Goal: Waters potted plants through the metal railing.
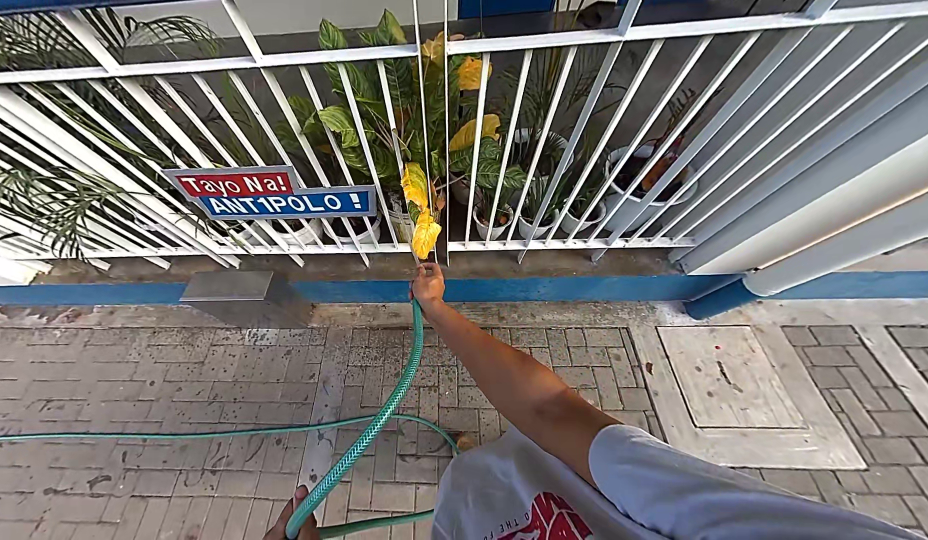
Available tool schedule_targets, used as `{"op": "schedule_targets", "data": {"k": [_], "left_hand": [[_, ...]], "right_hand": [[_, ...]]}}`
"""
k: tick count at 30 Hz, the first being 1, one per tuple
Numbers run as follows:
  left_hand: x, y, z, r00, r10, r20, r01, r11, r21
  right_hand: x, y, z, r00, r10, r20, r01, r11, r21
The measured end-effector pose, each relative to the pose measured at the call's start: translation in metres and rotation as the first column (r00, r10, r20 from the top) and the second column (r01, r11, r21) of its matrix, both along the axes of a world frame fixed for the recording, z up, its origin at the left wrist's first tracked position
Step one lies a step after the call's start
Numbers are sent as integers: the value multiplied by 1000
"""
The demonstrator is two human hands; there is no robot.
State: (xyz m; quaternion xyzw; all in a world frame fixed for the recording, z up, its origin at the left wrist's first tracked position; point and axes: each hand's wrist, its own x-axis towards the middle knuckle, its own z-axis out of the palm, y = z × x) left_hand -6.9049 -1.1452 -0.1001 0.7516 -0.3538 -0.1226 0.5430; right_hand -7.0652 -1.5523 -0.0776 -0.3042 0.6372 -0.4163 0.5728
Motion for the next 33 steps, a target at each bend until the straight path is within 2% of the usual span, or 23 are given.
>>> {"op": "schedule_targets", "data": {"k": [9,16,21,27,33], "left_hand": [[-9,-6,0,997,-32,63,26,995,98],[-13,-24,0,995,-84,49,81,995,58],[-18,-33,6,989,-143,45,141,989,51],[-36,-58,7,952,-269,143,251,959,134],[-65,-94,3,914,-370,165,355,928,118]], "right_hand": [[-33,-6,-3,999,-34,-40,34,999,-18],[-50,-14,-4,996,-94,2,94,996,-12],[-65,-15,-9,998,-64,19,64,998,-4],[-144,-22,-40,976,-200,-89,203,978,35],[-211,-16,-55,946,-290,-144,300,952,57]]}}
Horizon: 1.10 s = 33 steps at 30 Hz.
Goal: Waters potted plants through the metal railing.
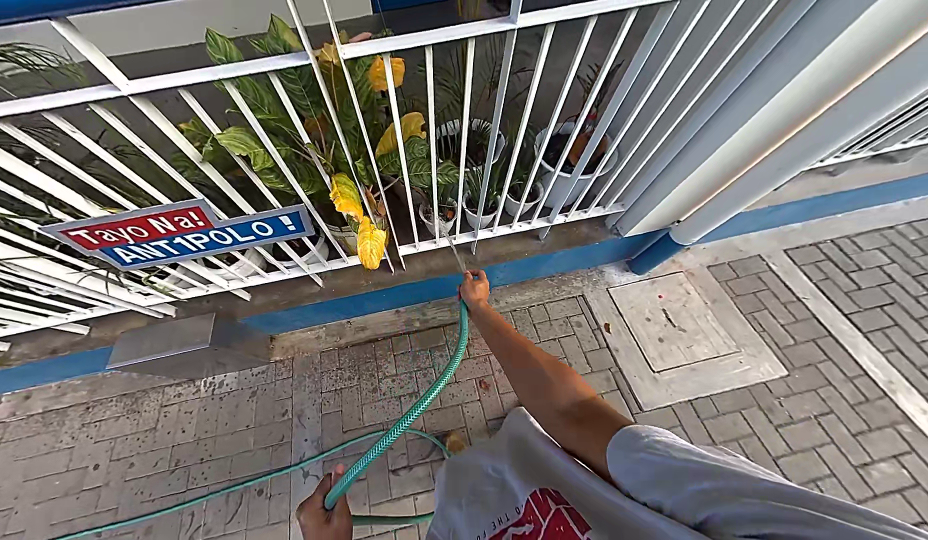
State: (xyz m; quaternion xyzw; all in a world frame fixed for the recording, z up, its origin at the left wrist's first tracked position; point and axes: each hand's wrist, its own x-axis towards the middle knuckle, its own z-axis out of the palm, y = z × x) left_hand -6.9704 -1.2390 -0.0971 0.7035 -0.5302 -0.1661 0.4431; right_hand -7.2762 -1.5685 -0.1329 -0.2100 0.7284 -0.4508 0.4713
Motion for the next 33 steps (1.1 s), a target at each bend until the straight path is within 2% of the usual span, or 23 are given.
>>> {"op": "schedule_targets", "data": {"k": [11,16,20,26,29,33], "left_hand": [[-26,-39,5,998,-60,29,59,998,11],[-62,-63,9,991,-90,101,86,995,47],[-106,-92,13,981,-99,164,88,993,73],[-194,-146,34,973,-115,202,99,991,87],[-237,-175,43,963,-132,233,113,989,91],[-295,-208,54,948,-135,287,114,990,87]], "right_hand": [[-46,-10,-5,996,-25,83,27,999,-21],[-100,-24,-11,994,-107,29,107,994,-2],[-153,-46,-22,992,-126,30,126,992,-11],[-233,-83,-36,992,-21,125,17,999,32],[-275,-104,-42,987,-18,163,8,998,63],[-338,-123,-41,979,-111,171,96,991,98]]}}
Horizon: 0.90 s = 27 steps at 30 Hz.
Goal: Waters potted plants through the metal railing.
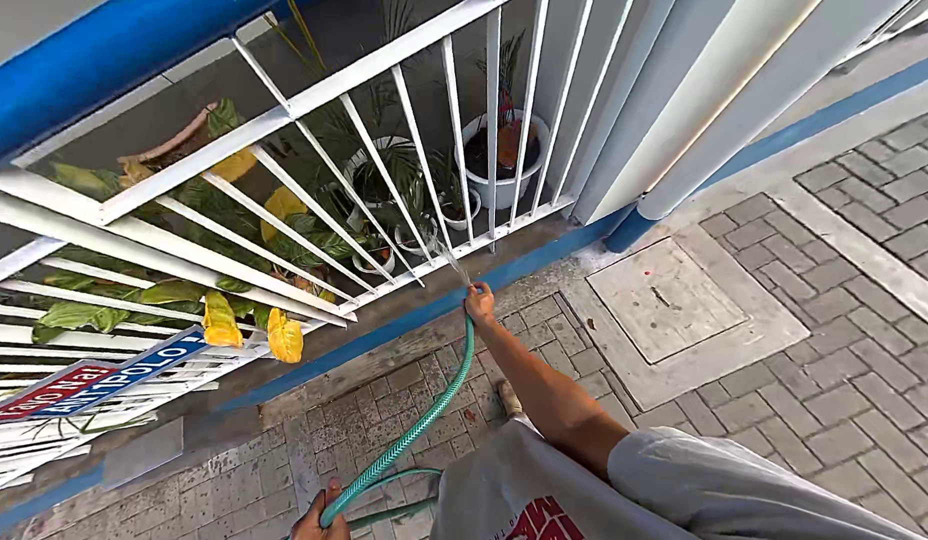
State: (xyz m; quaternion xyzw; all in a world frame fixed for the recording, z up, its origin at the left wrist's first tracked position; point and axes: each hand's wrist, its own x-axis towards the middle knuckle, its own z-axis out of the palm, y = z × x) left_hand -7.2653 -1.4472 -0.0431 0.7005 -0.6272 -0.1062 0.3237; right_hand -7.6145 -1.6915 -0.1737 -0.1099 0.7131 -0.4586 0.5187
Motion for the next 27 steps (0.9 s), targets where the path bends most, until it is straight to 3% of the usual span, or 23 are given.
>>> {"op": "schedule_targets", "data": {"k": [6,13,18,21,27], "left_hand": [[-74,-50,10,997,-69,32,69,997,-22],[-112,-89,29,986,-148,82,150,988,-29],[-142,-109,32,980,-82,181,120,970,-213],[-161,-120,33,978,-77,194,137,939,-315],[-174,-132,33,982,-137,128,171,933,-317]], "right_hand": [[-85,-22,-12,995,-86,47,88,996,-29],[-127,-29,-9,996,-39,77,39,999,2],[-173,-38,1,977,-213,-1,212,975,-70],[-196,-44,8,973,-232,-8,229,967,-113],[-210,-50,18,967,-252,21,253,957,-143]]}}
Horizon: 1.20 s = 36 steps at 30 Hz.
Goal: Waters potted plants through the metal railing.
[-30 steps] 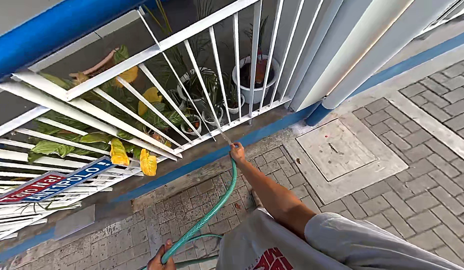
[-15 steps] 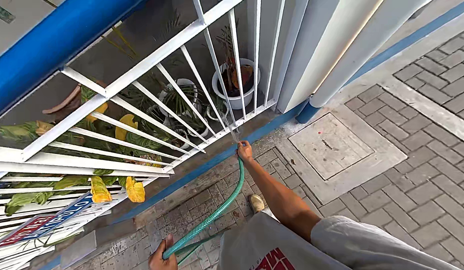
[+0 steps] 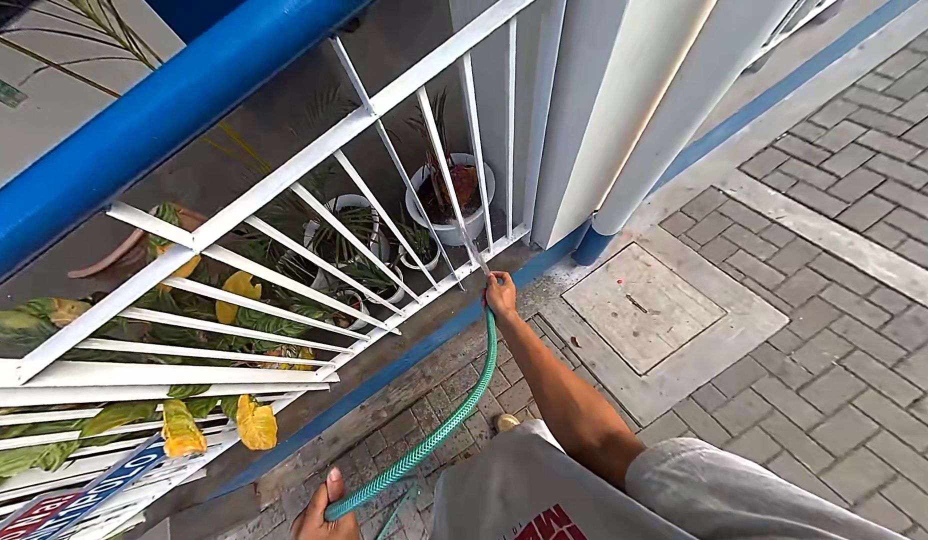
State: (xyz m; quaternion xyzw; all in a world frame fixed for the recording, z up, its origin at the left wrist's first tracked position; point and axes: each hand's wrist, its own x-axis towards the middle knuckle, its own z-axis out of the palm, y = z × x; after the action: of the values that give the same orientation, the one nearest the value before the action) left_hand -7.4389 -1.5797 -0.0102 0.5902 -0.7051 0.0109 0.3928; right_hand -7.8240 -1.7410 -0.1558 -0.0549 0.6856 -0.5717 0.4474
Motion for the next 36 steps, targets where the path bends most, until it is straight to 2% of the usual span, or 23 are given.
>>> {"op": "schedule_targets", "data": {"k": [6,9,15,20,23,25,28,31,36], "left_hand": [[7,1,-5,1000,9,27,-8,1000,-19],[12,1,-10,1000,-10,7,10,1000,4],[13,-7,-29,997,-20,-71,27,995,92],[20,-28,-48,990,-50,-134,69,988,140],[31,-47,-58,984,-68,-167,97,980,175],[43,-61,-65,978,-81,-193,118,974,192],[64,-79,-71,965,-80,-251,139,964,227],[94,-92,-73,944,-43,-328,114,974,198],[156,-99,-78,912,103,-397,-26,981,194]], "right_hand": [[0,3,2,1000,-8,-6,8,1000,11],[7,6,9,998,61,0,-61,998,23],[-7,10,0,993,-94,-73,98,994,48],[-6,9,7,996,-42,-84,45,998,34],[-1,-1,12,987,-107,-117,113,993,46],[6,-9,13,989,-77,-123,86,994,71],[37,-24,17,990,85,-115,-72,991,115],[89,-41,24,984,170,-48,-164,980,109],[188,-75,32,961,270,55,-271,962,14]]}}
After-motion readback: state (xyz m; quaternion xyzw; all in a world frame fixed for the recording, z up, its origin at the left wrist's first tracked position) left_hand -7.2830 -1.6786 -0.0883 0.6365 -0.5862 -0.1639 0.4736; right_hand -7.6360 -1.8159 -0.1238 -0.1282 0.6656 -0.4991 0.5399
